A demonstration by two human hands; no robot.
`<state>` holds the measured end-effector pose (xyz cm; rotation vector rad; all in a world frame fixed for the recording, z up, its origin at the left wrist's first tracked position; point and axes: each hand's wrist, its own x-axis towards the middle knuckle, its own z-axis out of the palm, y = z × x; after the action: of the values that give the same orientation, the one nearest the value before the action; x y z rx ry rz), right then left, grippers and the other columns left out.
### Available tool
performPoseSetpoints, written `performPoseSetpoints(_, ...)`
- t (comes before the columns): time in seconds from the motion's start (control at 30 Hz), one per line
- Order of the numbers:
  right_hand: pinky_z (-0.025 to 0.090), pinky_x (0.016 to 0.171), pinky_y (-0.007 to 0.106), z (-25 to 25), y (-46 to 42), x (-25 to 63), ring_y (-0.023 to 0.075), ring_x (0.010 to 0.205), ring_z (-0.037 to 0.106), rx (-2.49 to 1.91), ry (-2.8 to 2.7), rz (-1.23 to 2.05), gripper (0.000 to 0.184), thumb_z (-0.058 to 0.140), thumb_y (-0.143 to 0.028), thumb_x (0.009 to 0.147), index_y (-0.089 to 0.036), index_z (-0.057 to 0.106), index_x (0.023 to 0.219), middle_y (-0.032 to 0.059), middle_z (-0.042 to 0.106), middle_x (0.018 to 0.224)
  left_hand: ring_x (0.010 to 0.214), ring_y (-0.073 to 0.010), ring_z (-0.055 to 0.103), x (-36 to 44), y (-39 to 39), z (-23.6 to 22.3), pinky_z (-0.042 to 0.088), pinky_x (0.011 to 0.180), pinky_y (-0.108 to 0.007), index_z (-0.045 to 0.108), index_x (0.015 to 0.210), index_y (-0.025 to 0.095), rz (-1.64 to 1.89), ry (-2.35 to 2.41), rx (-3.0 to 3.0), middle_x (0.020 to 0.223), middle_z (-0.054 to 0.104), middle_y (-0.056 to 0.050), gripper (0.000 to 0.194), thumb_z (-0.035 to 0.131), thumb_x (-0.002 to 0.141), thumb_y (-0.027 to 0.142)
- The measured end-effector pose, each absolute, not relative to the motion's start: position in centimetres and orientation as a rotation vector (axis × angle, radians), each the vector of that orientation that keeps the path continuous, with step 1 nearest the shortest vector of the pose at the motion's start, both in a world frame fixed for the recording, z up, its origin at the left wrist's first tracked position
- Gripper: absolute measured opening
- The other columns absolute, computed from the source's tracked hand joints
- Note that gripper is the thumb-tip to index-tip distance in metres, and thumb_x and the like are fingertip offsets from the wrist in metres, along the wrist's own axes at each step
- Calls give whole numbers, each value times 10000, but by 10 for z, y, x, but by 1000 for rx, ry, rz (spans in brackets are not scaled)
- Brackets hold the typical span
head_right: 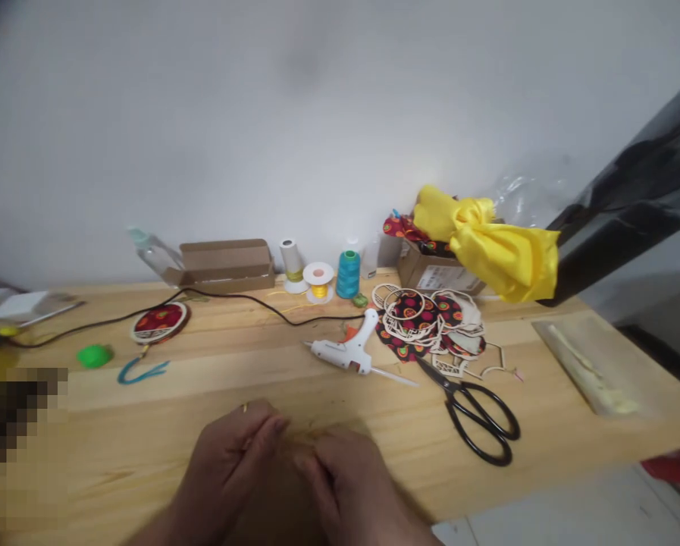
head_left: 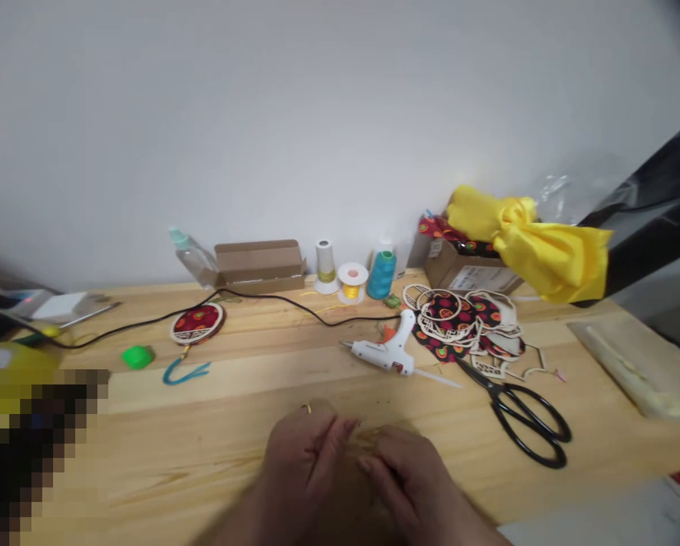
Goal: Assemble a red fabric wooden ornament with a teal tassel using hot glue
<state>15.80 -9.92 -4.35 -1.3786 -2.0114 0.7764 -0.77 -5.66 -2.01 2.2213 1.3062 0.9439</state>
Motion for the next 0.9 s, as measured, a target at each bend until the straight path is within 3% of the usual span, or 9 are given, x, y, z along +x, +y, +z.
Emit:
performPoseSetpoints(0.13,379,581,239,-31,-84,190,142,653,512,-1535,-1996,583,280,420,-277,910,-189,510,660,24,567,686,486,-102,566,-5,-51,-35,443,490,-180,579,909,183,1084,1340,2071,558,578,50,134,458,875,231)
performPoseSetpoints(0.23,417,648,303,-15,-57,231,190,719,523,-1684,-2025,236,203,424,-223,889,-172,576,765,67,596,763,470,-100,570,-6,-54,-44,469,500,-176,539,1053,181,1105,1298,2059,563,568,63,204,459,867,208)
performPoseSetpoints(0.33,425,738,375,-4,-28,269,255,840,516,-1863,-2043,-217,191,465,-198,859,-154,636,786,108,642,866,496,-106,597,-8,-57,-47,491,531,-179,547,1059,191,1100,1264,2085,572,583,58,218,452,863,188)
performPoseSetpoints(0.43,418,809,377,0,-6,287,260,904,518,-1909,-2107,-406,206,476,-163,853,-140,681,853,111,671,951,560,-123,634,-9,-58,-46,505,579,-192,559,1056,200,1117,1273,2107,583,599,49,223,456,859,189)
performPoseSetpoints(0.67,395,781,342,5,11,283,243,881,505,-1913,-2309,-445,236,473,-117,860,-167,702,832,81,679,871,483,-121,571,-6,-62,-50,464,519,-211,562,1043,225,1132,1324,1921,549,565,60,206,463,864,246)
performPoseSetpoints(0.9,377,768,347,2,22,301,253,909,478,-1902,-2393,-450,211,484,-153,868,-171,693,891,90,659,955,504,-131,571,-4,-63,-59,471,549,-227,583,1022,232,1215,1348,1914,568,597,45,204,473,853,266)
